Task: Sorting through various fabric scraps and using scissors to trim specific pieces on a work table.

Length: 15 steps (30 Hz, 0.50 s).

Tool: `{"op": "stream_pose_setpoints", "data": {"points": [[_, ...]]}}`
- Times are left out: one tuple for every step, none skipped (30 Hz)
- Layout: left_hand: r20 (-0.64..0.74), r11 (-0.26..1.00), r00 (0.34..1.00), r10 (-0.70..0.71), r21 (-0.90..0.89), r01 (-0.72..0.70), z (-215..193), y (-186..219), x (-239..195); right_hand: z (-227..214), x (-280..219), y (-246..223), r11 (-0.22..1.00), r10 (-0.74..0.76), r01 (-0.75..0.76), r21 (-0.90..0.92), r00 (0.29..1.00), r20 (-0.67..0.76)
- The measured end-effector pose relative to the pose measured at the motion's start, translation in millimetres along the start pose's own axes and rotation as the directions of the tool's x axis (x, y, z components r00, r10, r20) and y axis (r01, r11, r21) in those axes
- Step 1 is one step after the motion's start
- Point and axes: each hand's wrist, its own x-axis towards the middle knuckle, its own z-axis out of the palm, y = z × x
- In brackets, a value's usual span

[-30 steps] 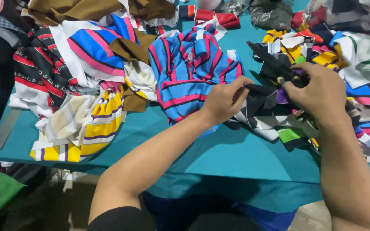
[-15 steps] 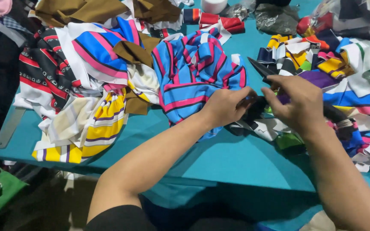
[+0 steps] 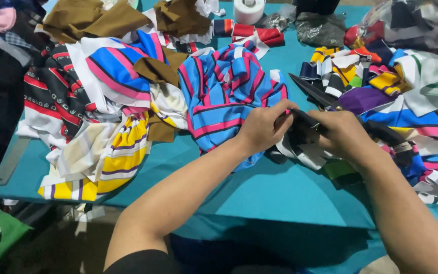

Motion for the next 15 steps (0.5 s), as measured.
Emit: {"op": "stream_pose_setpoints", "data": {"points": [[0.008, 1.0, 1.0, -0.004, -0.005, 0.004, -2, 2, 0, 0, -1, 0, 1.0, 0.016, -0.016, 0.003, 0.999, -0.034], [0.016, 1.0, 1.0, -0.009, -0.011, 0.009, -5, 3, 0, 0, -3, -1, 0.999, 0.032, -0.032, 0.007, 0.997, -0.068], [0.006, 1.0, 1.0, -0.005, 0.001, 0.005, -6, 2, 2, 1, -1, 4, 1.0, 0.018, -0.017, 0.003, 0.997, -0.072], [0.053, 0.999, 0.998, -0.039, -0.029, 0.04, -7, 0, 4, 2, 0, 10, 0.999, 0.021, -0.025, -0.022, 0.984, -0.175], [0.113, 0.994, 0.99, -0.081, -0.07, 0.089, -3, 2, -1, 8, -8, 14, 0.998, 0.042, -0.053, -0.034, 0.963, -0.266], [0.117, 0.993, 0.989, -0.089, -0.072, 0.097, -5, 6, -1, 7, -9, 13, 0.998, 0.047, -0.056, -0.029, 0.964, -0.261], [0.134, 0.994, 0.989, -0.068, -0.077, 0.079, -8, 9, 3, 4, -8, 11, 0.998, 0.054, -0.064, -0.026, 0.962, -0.266], [0.15, 0.995, 0.987, -0.048, -0.082, 0.06, -11, 12, 7, 1, -7, 10, 0.997, 0.062, -0.071, -0.022, 0.96, -0.272], [0.155, 0.996, 0.987, -0.037, -0.077, 0.05, -11, 9, 9, 0, -5, 13, 0.997, 0.063, -0.072, -0.023, 0.957, -0.285], [0.156, 0.997, 0.987, -0.031, -0.06, 0.041, -11, 6, 10, 0, -3, 14, 0.996, 0.082, -0.09, -0.017, 0.959, -0.272], [0.154, 0.998, 0.987, -0.04, -0.051, 0.049, -7, 6, 3, 2, -6, 15, 0.994, 0.104, -0.109, -0.007, 0.965, -0.241], [0.156, 0.997, 0.987, -0.046, -0.054, 0.055, -4, 7, 1, 4, -10, 16, 0.994, 0.108, -0.112, -0.004, 0.966, -0.235], [0.145, 0.999, 0.989, -0.016, -0.04, 0.022, -6, 6, 3, 5, -7, 16, 0.994, 0.095, -0.103, -0.023, 0.967, -0.237], [0.135, 1.0, 0.991, 0.013, -0.025, -0.01, -9, 5, 5, 5, -4, 16, 0.995, 0.081, -0.094, -0.042, 0.968, -0.238], [0.131, 1.0, 0.991, 0.025, -0.017, -0.022, -11, 2, 9, 2, 0, 11, 0.995, 0.072, -0.087, -0.047, 0.966, -0.249]]}}
